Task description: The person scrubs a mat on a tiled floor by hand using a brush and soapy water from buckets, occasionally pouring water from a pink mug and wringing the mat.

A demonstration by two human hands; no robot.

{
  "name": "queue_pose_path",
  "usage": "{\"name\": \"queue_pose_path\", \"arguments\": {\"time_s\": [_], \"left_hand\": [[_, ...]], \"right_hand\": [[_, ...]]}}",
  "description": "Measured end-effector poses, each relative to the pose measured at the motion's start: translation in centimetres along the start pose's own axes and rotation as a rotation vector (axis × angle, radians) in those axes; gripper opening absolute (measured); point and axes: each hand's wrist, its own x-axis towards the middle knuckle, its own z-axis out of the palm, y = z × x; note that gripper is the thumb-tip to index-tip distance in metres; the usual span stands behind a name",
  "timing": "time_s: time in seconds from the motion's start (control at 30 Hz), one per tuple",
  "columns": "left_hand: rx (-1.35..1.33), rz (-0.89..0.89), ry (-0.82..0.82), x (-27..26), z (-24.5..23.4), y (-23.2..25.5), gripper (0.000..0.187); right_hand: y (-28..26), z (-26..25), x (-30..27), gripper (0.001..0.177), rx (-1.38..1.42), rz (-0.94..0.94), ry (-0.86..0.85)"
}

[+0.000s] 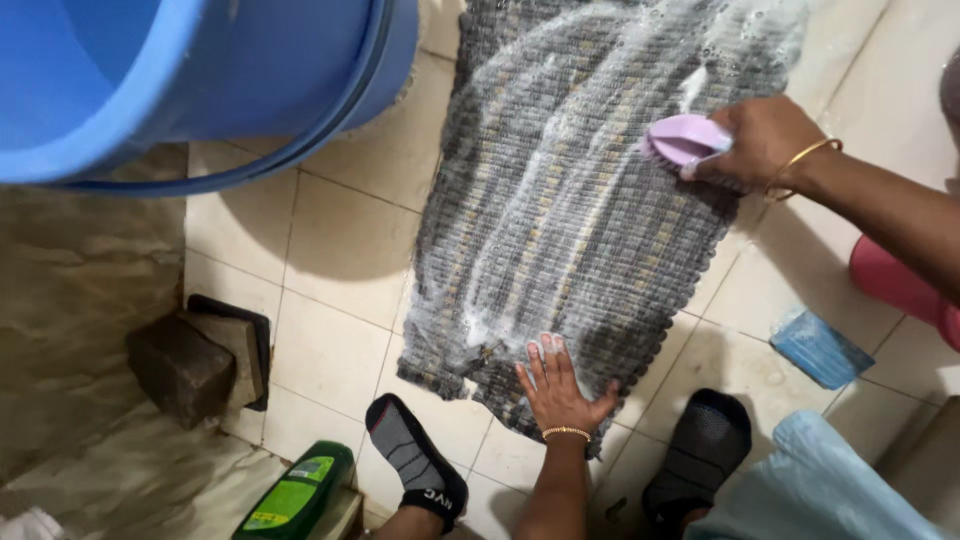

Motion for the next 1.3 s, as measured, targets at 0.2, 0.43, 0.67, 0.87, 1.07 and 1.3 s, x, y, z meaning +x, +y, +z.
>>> {"name": "queue_pose_path", "arguments": {"time_s": [0.2,0.43,0.67,0.87,1.07,1.3], "left_hand": [[-0.003,0.01,-0.033,0.2,0.5,-0.2,0.114],[-0.007,-0.001,-0.032,0.4,0.6,0.0,0.115],[-0.011,0.005,0.007,0.0,0.5,-0.1,0.114],[-0.047,-0.024,-0.071,0.3,0.1,0.2,0.114],[-0.02,-0.01,-0.071,0.3,0.6,0.0,0.107],[0.0,0.0,-0.019,-0.1,0.5,0.0,0.112]], "right_hand": [[-6.0,15.0,-10.6,0.031,0.311,-0.535,-0.114],[-5.1,13.5,-6.7,0.057,0.105,-0.371,-0.197],[4.9,-3.5,5.0,0.073,0.021,-0.038,0.247],[0.4,1.8,-2.0,0.066,0.25,0.16,-0.163],[-10.5,13.9,-11.1,0.062,0.297,-0.342,-0.45],[-7.4,7.8,-3.7,0.061,0.355,-0.17,-0.373]]}}
